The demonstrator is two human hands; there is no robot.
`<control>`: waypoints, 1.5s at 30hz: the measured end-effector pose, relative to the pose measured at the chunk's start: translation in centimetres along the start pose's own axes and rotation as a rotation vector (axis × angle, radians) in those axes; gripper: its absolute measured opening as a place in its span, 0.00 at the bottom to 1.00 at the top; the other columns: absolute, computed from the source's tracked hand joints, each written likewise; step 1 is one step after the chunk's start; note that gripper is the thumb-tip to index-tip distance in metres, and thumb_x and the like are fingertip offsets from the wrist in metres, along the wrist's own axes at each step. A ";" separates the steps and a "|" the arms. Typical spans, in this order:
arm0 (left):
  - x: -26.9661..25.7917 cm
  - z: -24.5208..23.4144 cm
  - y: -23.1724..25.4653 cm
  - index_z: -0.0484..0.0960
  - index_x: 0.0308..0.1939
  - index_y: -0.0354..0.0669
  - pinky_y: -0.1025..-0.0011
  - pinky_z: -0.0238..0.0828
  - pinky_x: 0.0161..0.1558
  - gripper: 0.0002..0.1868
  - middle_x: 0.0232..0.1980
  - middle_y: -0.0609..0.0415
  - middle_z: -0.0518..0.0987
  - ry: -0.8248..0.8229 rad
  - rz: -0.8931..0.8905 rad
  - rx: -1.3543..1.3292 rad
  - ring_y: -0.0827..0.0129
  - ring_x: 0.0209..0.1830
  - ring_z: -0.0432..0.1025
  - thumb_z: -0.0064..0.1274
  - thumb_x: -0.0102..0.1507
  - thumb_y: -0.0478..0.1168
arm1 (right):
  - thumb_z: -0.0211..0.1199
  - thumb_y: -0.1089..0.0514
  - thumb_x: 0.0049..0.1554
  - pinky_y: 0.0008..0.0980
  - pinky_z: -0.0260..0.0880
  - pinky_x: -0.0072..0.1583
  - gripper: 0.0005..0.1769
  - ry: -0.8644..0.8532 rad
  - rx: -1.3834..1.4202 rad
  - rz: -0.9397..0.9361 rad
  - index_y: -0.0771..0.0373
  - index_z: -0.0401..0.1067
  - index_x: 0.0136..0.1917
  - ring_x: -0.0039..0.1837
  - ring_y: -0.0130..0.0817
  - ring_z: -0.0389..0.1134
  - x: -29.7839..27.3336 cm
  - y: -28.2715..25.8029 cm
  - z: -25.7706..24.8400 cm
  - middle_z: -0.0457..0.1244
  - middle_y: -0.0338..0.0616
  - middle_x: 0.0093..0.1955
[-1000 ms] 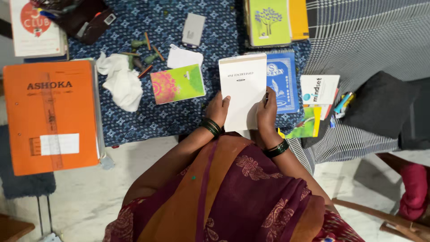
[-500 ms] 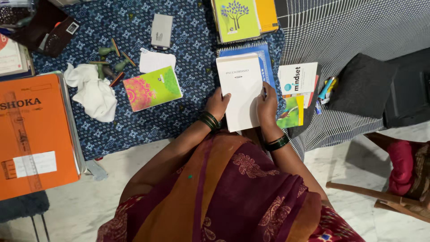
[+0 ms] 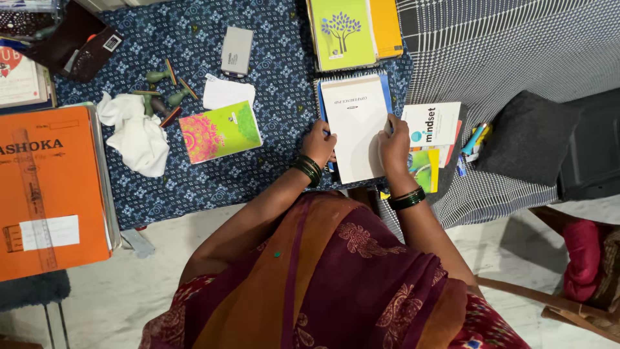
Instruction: The person organizes stationery items on a table covered with a patterned cloth. They pick up various notebooks and books, wipe them with a white cloth, and stack them into neat piles. The person handles items one at a time, including a large orange file and several smaller notebooks, arranging them into two distinct stacks by the end of the clip.
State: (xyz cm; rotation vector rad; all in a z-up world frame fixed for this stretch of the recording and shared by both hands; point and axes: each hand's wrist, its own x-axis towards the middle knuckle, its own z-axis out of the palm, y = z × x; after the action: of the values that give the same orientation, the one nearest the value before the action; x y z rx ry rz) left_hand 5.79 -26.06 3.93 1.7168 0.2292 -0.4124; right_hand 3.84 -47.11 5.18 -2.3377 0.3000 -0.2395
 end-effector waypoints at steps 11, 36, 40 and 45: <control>0.6 -0.4 1.1 0.71 0.49 0.37 0.67 0.82 0.21 0.11 0.29 0.48 0.78 0.040 0.013 0.048 0.63 0.24 0.81 0.54 0.64 0.31 | 0.67 0.66 0.56 0.45 0.66 0.62 0.24 -0.044 -0.129 -0.040 0.73 0.70 0.65 0.59 0.58 0.65 1.5 -0.6 0.0 0.62 0.62 0.58; 1.6 -1.9 2.2 0.72 0.41 0.41 0.65 0.76 0.22 0.08 0.26 0.46 0.82 0.084 0.000 0.139 0.61 0.19 0.80 0.57 0.63 0.35 | 0.72 0.63 0.51 0.51 0.65 0.61 0.27 -0.059 -0.399 -0.160 0.72 0.71 0.63 0.61 0.59 0.60 1.5 -4.9 -0.6 0.60 0.59 0.59; 1.9 -2.5 0.7 0.76 0.38 0.41 0.63 0.77 0.27 0.05 0.26 0.46 0.83 0.159 0.117 0.172 0.60 0.23 0.81 0.57 0.63 0.35 | 0.70 0.64 0.53 0.52 0.62 0.62 0.28 -0.041 -0.447 -0.199 0.71 0.70 0.66 0.62 0.58 0.59 1.6 -6.1 -0.1 0.59 0.59 0.62; 1.6 -4.8 -0.6 0.77 0.39 0.44 0.59 0.73 0.29 0.04 0.29 0.48 0.82 0.301 0.269 0.226 0.55 0.27 0.79 0.57 0.62 0.36 | 0.70 0.65 0.49 0.54 0.56 0.66 0.29 -0.062 -0.434 -0.303 0.68 0.71 0.65 0.65 0.55 0.57 1.0 -9.4 1.1 0.58 0.56 0.64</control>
State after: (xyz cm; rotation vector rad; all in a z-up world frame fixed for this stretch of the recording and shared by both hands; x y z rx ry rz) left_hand 7.70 -21.41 3.42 1.9988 0.1695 0.0226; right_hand 6.49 -40.19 11.21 -2.8135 -0.0434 -0.2673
